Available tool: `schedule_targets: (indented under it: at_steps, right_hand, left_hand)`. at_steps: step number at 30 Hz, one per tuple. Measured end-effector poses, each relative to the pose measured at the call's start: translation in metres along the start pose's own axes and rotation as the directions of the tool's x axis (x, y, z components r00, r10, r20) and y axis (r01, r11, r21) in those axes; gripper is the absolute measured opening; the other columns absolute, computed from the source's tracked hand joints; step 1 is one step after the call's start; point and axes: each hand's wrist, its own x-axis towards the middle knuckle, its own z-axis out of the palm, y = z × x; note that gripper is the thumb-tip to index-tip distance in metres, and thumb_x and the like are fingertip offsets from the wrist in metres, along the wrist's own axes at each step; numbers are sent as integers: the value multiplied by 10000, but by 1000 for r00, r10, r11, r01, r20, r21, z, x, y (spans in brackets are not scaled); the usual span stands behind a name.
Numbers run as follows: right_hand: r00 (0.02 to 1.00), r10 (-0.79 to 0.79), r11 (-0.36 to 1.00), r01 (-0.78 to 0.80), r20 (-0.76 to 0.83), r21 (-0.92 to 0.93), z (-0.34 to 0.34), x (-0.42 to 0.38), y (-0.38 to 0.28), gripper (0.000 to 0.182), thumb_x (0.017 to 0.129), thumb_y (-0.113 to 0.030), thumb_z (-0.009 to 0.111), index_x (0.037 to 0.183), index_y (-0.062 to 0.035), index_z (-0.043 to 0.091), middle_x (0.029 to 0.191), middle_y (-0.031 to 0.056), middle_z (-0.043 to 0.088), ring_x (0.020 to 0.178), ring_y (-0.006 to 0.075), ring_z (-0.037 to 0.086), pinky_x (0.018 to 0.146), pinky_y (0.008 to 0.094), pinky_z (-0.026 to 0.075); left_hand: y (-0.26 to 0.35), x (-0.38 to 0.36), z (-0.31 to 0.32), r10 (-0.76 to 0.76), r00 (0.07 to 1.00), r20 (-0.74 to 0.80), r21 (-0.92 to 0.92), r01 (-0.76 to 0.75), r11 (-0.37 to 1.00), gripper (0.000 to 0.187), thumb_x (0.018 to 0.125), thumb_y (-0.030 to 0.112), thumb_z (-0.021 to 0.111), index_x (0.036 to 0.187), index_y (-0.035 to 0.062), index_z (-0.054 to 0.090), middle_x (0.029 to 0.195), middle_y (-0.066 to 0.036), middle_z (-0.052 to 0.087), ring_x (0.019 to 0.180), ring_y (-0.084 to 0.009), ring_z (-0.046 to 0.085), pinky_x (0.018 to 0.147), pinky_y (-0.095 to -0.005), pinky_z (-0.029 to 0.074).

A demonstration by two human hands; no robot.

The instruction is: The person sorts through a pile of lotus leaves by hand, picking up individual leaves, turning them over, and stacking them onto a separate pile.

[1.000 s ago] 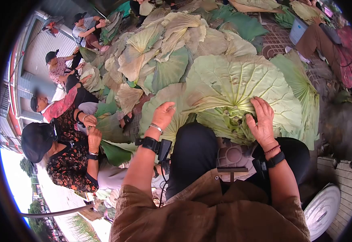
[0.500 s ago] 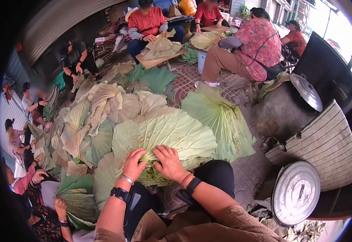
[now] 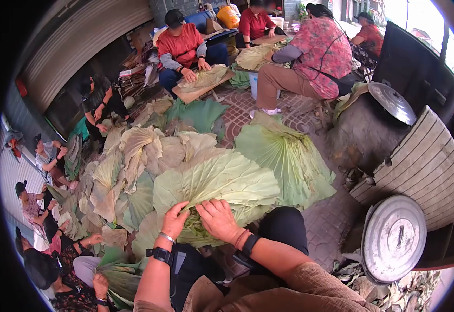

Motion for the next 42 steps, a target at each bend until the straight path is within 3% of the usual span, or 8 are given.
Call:
schedule_targets:
  at_steps: [15, 23, 25, 26, 27, 35, 37, 42]
  right_hand:
    - [978, 117, 991, -126, 172, 40, 26, -12, 16, 548, 871, -350, 583, 1300, -29, 469, 1373, 173, 440, 1296, 370, 374, 1054, 498, 311]
    - [970, 140, 986, -155, 196, 61, 28, -11, 20, 576, 840, -366, 602, 1287, -25, 479, 1373, 175, 449, 1305, 354, 367, 1068, 480, 292]
    - [975, 129, 986, -146, 181, 82, 29, -11, 21, 568, 827, -345, 620, 1281, -30, 489, 1364, 177, 459, 1291, 363, 382, 1062, 486, 295]
    - [978, 122, 986, -138, 170, 88, 31, -11, 22, 565, 821, -333, 628, 1277, -28, 492, 1360, 178, 463, 1284, 367, 388, 1059, 489, 296]
    - [980, 115, 987, -131, 161, 93, 33, -12, 24, 562, 815, -321, 636, 1273, -27, 496, 1356, 180, 466, 1278, 372, 393, 1055, 492, 297]
    - [975, 87, 992, -104, 204, 77, 32, -8, 24, 584, 822, -274, 631, 1319, -23, 455, 1363, 182, 458, 1278, 392, 379, 1056, 493, 283]
    - [972, 66, 992, -88, 227, 90, 34, -8, 24, 577, 830, -268, 624, 1323, -23, 451, 1364, 179, 458, 1281, 392, 377, 1061, 488, 279]
    - [974, 50, 996, -66, 223, 61, 36, -9, 26, 584, 843, -266, 616, 1340, -21, 431, 1361, 189, 452, 1283, 386, 377, 1067, 482, 276]
  left_hand:
    - [-4, 12, 2, -204, 960, -190, -422, 108, 900, 253, 972, 260, 545, 1074, 41, 619, 880, 32, 601, 731, -31, 499, 618, -230, 465]
    - [-29, 33, -58, -333, 835, -439, -763, -149, 630, 377, 959, 215, 563, 1251, -1, 464, 1168, -71, 496, 1000, -149, 517, 809, -368, 561]
    - [-35, 27, -88, -299, 775, -557, -690, -230, 687, 347, 959, 196, 558, 1237, 4, 477, 1149, -70, 501, 995, -146, 515, 801, -381, 564]
    - [-26, 20, -103, -298, 724, -623, -646, -261, 717, 141, 961, 210, 561, 1020, 93, 508, 679, 52, 321, 532, -48, 326, 810, -408, 572]
    - [-30, 15, -119, -325, 668, -670, -647, -309, 697, 177, 958, 175, 556, 1077, 45, 541, 988, -19, 515, 889, -107, 510, 778, -380, 570]
    - [-77, -58, -211, -92, 383, -919, -240, -358, 902, 143, 950, 175, 576, 1001, 44, 603, 816, -9, 541, 715, -113, 504, 714, -296, 522]
    - [-75, -71, -206, 129, 304, -944, 131, -13, 991, 165, 937, 179, 593, 991, 23, 606, 757, -46, 546, 652, -123, 481, 697, -295, 492]
    - [-116, -91, -170, 193, 427, -884, 267, 121, 956, 189, 895, 140, 613, 1050, 32, 620, 928, -159, 633, 842, -292, 585, 789, -372, 475]
